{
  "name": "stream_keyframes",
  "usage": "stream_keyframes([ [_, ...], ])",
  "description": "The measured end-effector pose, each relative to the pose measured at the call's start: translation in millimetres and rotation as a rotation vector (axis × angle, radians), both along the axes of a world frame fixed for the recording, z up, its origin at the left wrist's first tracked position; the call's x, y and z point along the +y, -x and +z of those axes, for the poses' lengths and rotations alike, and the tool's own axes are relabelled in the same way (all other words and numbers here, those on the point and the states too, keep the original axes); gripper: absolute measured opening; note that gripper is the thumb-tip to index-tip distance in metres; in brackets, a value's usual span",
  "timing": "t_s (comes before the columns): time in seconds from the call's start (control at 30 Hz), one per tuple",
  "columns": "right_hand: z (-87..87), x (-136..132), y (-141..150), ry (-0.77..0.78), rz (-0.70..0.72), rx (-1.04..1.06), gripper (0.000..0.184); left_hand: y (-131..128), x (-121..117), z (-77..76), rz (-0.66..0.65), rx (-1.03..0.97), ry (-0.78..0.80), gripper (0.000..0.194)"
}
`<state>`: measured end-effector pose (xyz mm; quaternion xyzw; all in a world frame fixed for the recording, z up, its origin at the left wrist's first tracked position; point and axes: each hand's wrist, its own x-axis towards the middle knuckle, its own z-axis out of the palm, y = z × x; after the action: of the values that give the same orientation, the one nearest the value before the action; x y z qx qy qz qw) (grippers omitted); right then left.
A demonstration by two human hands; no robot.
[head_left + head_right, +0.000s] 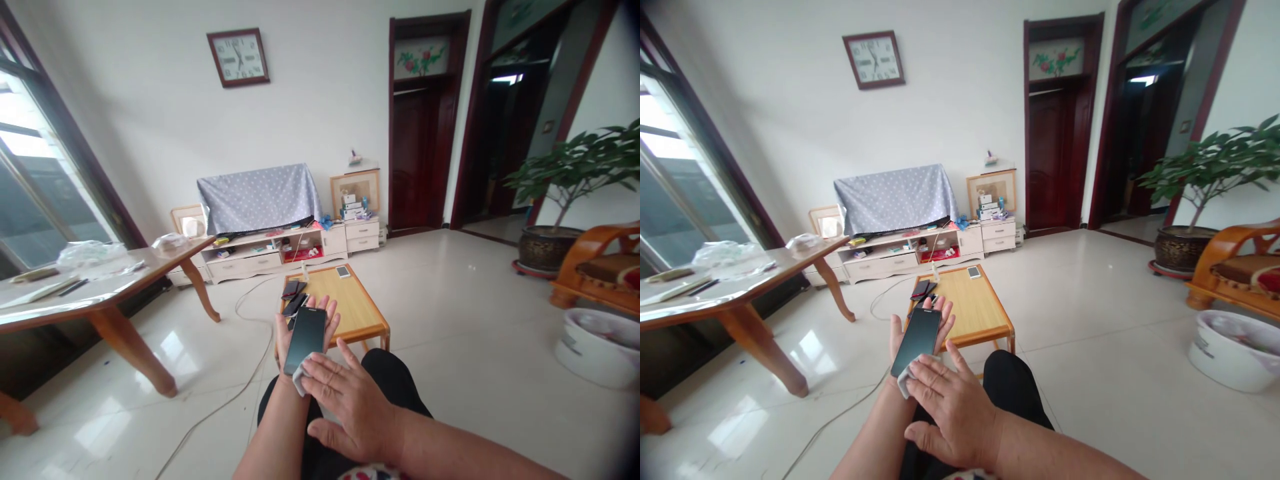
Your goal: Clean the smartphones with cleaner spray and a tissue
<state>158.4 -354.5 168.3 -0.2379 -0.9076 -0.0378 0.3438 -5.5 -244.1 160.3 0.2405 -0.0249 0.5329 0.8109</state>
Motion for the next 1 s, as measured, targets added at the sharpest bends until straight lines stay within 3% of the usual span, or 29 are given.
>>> stream_keyframes([
  [0.17, -0.4, 9.9, 10.3, -0.038, -0.012, 0.026, 0.044, -2.2, 4.1, -8.6, 0.029, 0.014, 0.076, 0.078],
  [0.33, 1.4, 16.4, 26.4, -0.083, -0.016, 0.020, 0.041, -10.7, 1.7, -15.0, 0.075, 0.026, 0.226, 0.066],
  [0.57, -10.6, 15.4, 10.5, -0.108, -0.031, 0.018, 0.043, 14.8, 10.0, -28.4, 0.145, -0.019, 0.300, 0.067],
  [0.7, -8.8, 18.2, 15.4, -0.133, -0.037, 0.008, 0.043, 8.6, 10.9, -36.9, 0.178, 0.034, 0.452, 0.067],
  [0.83, -0.9, 24.0, 24.7, -0.164, -0.025, 0.032, 0.041, -1.9, 6.2, -34.6, 0.201, 0.056, 0.547, 0.068],
  [1.0, -7.8, 24.0, 10.5, -0.168, 0.021, -0.025, 0.045, 17.3, 6.2, -29.6, 0.238, 0.010, 0.494, 0.074],
])
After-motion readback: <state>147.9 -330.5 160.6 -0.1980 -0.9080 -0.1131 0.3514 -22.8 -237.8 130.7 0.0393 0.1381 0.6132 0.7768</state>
